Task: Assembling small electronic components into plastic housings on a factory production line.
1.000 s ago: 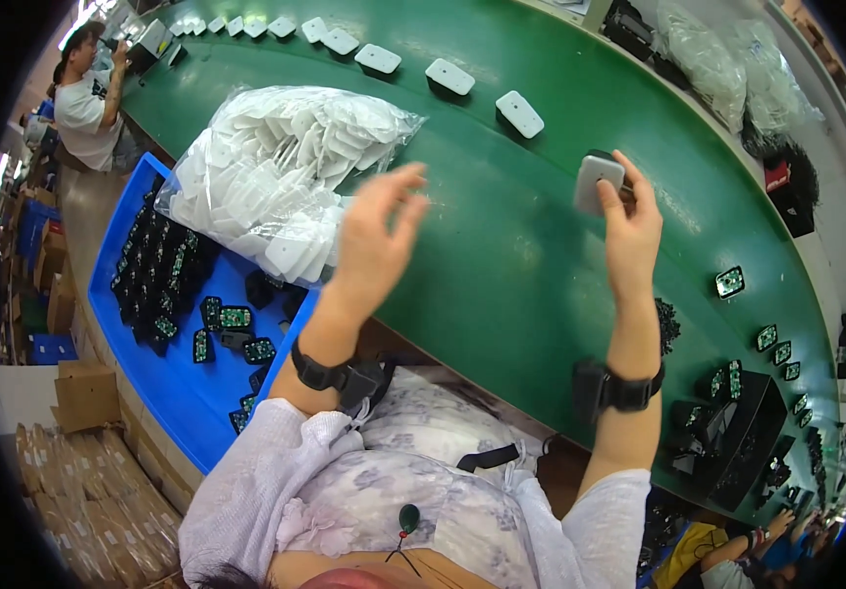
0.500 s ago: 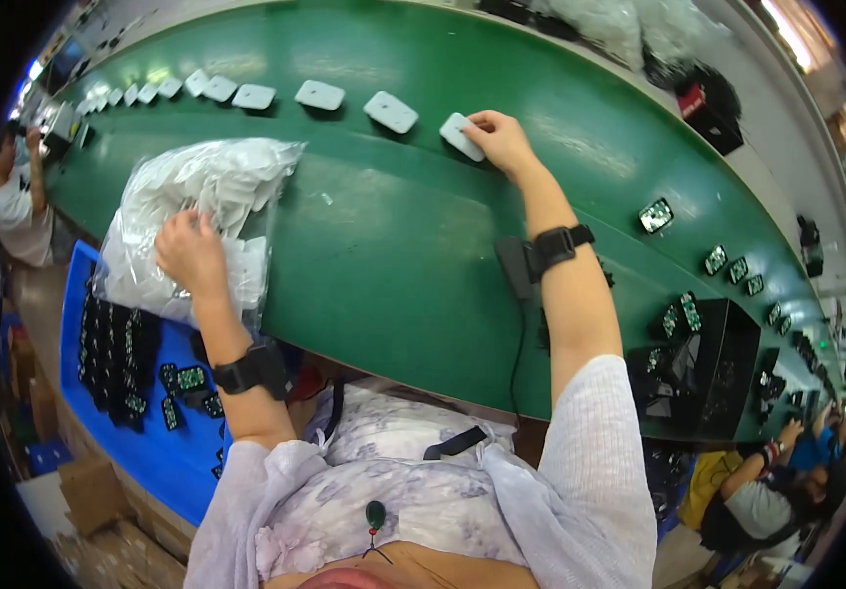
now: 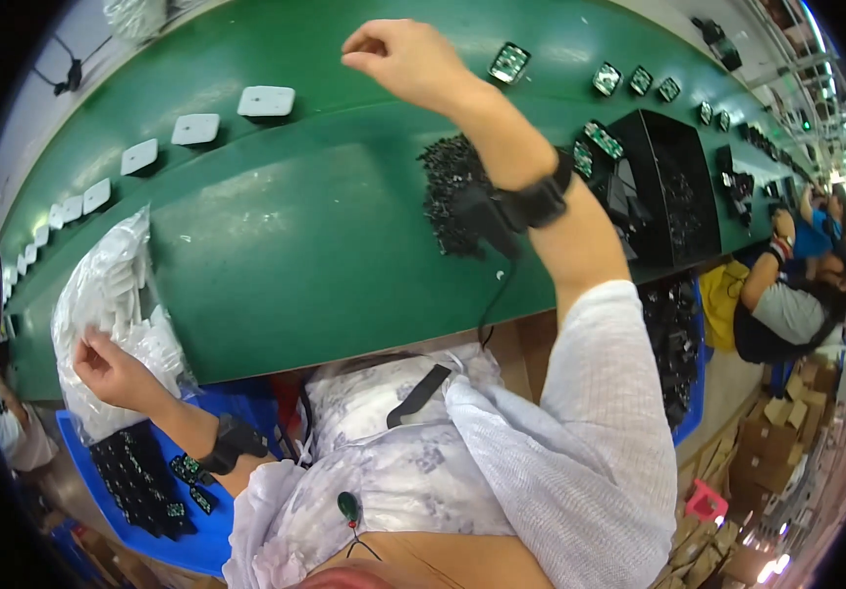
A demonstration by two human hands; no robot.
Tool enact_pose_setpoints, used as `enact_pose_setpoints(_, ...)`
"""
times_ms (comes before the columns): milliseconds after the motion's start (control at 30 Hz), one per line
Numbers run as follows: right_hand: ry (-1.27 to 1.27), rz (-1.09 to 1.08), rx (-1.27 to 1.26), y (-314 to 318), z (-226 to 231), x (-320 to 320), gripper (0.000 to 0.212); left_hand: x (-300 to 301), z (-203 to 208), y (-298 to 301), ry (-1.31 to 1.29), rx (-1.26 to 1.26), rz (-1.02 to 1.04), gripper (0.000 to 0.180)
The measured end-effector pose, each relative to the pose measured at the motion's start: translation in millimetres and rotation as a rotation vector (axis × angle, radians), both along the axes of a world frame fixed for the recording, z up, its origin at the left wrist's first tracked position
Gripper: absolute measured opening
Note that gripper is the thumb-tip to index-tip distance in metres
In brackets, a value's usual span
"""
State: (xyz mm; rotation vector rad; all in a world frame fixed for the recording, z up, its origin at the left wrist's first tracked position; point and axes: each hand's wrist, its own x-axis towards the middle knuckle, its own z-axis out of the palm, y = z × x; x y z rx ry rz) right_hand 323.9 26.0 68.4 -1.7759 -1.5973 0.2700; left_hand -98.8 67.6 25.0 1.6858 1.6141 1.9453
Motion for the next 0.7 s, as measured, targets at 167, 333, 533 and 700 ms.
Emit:
enact_pose_setpoints(167, -0.157, -0.133, -0.052, -99.6, -14.5, 5.1, 0.016, 60.0, -25.0, -32.7, -0.571, -0.581, -0.89, 0.01)
enact_pose_setpoints(333, -0.29, -0.219, -0.052, -128.1, -60.7, -0.1, 0.012, 110.2, -29.8, -64.1, -0.588, -0.831, -1.015, 0.018)
enact_pose_setpoints(533, -0.487, -0.054, -0.056, -105.7, -73.3, -13.5, 0.01, 111.6, -50.3, -64.9, -0.595, -0.967, -1.045, 0.018)
enact_pose_setpoints(700, -0.717, -0.014, -0.203, -100.8, -70.0, -24.1, 0.005, 113.4, -48.6, -64.7, -0.593, -0.967, -1.039, 0.018)
